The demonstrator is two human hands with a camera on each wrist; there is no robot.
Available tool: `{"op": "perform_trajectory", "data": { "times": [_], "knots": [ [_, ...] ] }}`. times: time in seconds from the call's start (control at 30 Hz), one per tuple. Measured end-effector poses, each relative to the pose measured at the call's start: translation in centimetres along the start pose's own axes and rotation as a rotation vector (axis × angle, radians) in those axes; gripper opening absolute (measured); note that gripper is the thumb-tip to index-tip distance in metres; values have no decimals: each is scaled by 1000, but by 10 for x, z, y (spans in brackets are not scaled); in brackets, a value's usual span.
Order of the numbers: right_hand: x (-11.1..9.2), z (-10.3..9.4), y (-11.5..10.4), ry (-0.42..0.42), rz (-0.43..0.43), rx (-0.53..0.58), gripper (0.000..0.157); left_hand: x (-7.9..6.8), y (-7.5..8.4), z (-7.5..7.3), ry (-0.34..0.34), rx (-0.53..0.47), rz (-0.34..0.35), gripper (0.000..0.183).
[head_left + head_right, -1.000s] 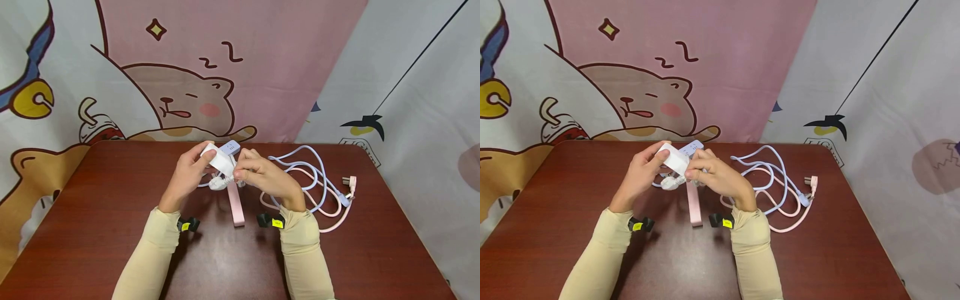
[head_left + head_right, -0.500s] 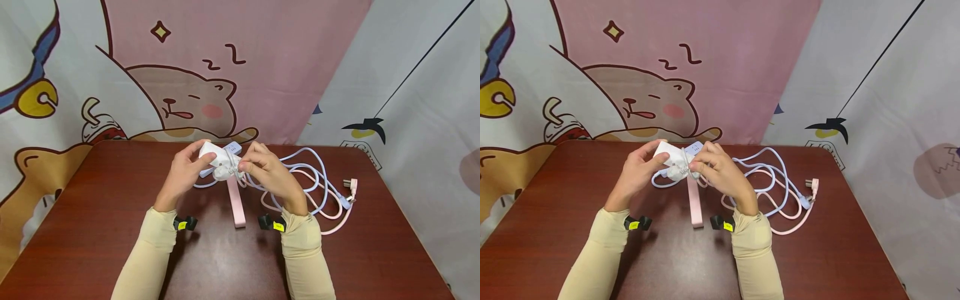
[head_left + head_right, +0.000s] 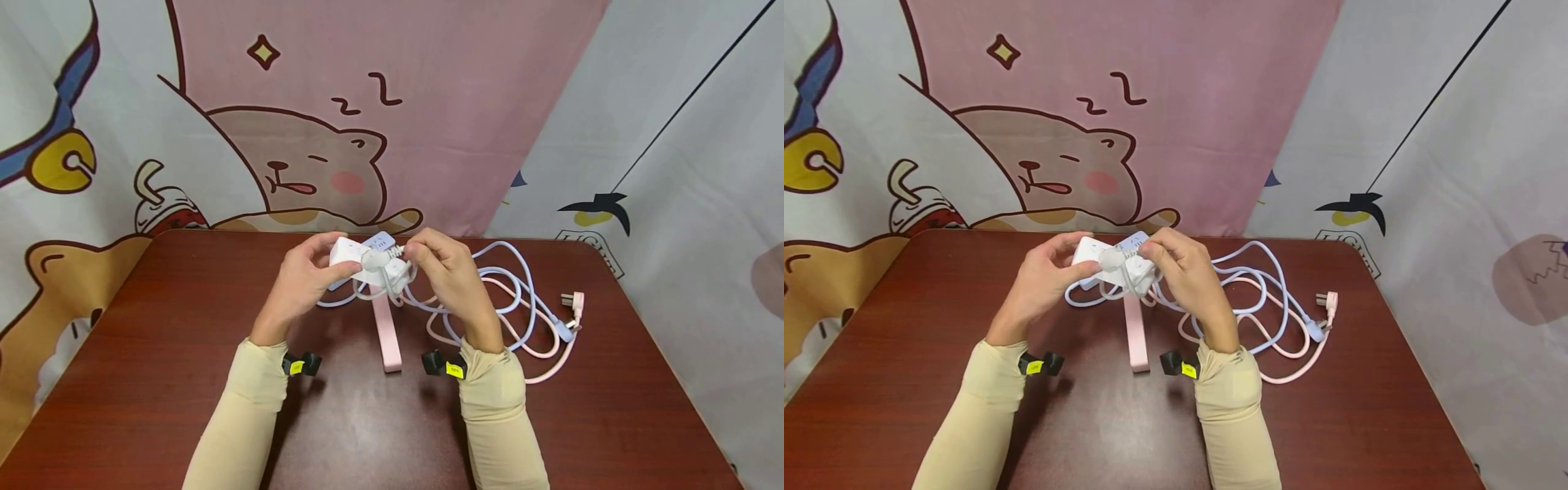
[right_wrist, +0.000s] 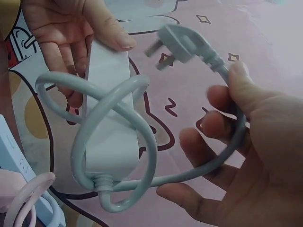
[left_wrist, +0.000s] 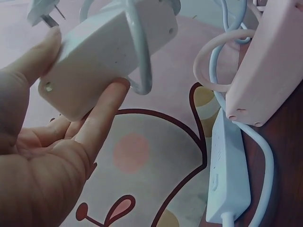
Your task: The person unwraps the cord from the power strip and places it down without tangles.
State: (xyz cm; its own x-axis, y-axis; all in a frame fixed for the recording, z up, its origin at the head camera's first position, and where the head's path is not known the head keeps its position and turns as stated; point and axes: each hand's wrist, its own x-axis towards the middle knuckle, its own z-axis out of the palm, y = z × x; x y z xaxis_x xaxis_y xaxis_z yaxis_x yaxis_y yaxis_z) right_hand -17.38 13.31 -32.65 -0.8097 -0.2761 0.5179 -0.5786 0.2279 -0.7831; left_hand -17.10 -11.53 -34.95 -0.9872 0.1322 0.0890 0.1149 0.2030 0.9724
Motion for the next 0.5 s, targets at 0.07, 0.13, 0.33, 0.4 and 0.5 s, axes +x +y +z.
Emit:
{"op": "perform_trajectory", "data": {
  "times": [0.07,0.13,0.33,0.4,0.5],
  "knots": [
    [0,0,0,37,12,-14,18,0,0,-1,-8,35,9,61],
    [0,0,-1,70,19,-38,18,-1,1,-2,-17,64,17,63],
    [2,0,0,182,46,-138,19,-1,0,-6,-75,74,32,66],
    [2,-1,0,219,47,-142,21,-1,-1,-8,-99,57,28,65],
    [3,-2,-1,264,57,-112,25,-2,0,-9,-126,47,22,63]
  ]
}}
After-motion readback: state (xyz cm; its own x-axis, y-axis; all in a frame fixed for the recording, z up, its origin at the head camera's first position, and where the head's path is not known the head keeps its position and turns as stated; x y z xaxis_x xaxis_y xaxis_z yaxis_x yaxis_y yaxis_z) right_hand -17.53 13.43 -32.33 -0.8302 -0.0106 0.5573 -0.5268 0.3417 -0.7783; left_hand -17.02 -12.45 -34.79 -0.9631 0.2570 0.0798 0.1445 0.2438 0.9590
